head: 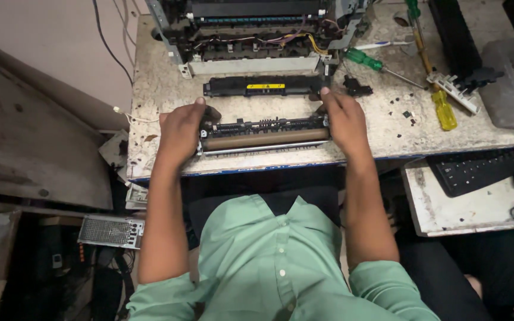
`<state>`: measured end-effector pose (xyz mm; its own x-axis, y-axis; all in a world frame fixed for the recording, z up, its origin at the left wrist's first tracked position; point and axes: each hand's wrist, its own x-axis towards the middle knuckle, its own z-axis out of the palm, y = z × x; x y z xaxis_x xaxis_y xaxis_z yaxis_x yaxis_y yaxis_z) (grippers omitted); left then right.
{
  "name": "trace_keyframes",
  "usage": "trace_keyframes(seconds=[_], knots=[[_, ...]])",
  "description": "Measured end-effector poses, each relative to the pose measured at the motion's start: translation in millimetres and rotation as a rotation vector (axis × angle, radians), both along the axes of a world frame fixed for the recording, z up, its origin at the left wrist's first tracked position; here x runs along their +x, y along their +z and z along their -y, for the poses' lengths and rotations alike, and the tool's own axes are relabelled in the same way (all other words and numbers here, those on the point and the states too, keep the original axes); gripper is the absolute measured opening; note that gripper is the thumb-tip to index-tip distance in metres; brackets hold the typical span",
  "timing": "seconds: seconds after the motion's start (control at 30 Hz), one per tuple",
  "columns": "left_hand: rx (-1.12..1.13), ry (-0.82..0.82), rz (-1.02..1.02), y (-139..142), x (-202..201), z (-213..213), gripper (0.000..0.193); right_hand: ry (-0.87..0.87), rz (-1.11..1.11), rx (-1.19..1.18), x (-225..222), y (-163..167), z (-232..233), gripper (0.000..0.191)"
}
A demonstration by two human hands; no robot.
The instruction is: The person disassembles a printer on a workbench, removing internal components and wiring. They use a screwdriver to loosen screws and separate parts, then place the removed components on the table.
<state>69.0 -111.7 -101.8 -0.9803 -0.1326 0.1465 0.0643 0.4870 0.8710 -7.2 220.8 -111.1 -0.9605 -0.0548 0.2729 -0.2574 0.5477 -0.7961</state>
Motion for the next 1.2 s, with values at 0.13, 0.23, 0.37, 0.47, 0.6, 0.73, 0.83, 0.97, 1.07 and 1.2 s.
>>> trace_keyframes(seconds=[0.13, 0.23, 0.37, 0.47, 0.6, 0.73, 0.83, 0.97, 1.07, 1.2], knots=[[-0.181, 0.029, -0.130, -4, 5, -1, 0.058, 0.119, 0.018, -0.183, -1, -8, -3, 0.046], [-0.106, 0.005, -0.150, -6, 5, 0, 0.053, 0.317, 0.167, -0.481, -2, -8, -9, 0.037], [0.066, -0.024, -0.170, -9, 4, 1, 0.046, 0.398, 0.135, -0.656, 0, -8, -18, 0.026], [0.132, -0.031, -0.111, -15, 3, 4, 0.045, 0.423, 0.123, -0.753, 1, -11, -22, 0.022], [0.313, -0.118, -0.062, -24, -2, 12, 0.041, 0.413, 0.097, -0.795, 1, -16, -22, 0.020], [0.602, -0.232, 0.010, -26, -11, 19, 0.033, 0.409, 0.105, -0.804, 2, -15, -22, 0.018], [0.751, -0.212, 0.100, -21, -12, 20, 0.026, 0.428, 0.105, -0.813, 3, -12, -22, 0.014], [0.790, -0.136, 0.176, -9, -8, 19, 0.024, 0.407, 0.102, -0.765, 6, -7, -18, 0.012], [0.831, -0.187, 0.188, 0, -8, 19, 0.018, 0.367, 0.102, -0.715, 9, -4, -15, 0.012], [0.730, -0.175, 0.174, 4, -11, 15, 0.017, 0.377, 0.101, -0.699, 11, 0, -11, 0.012]])
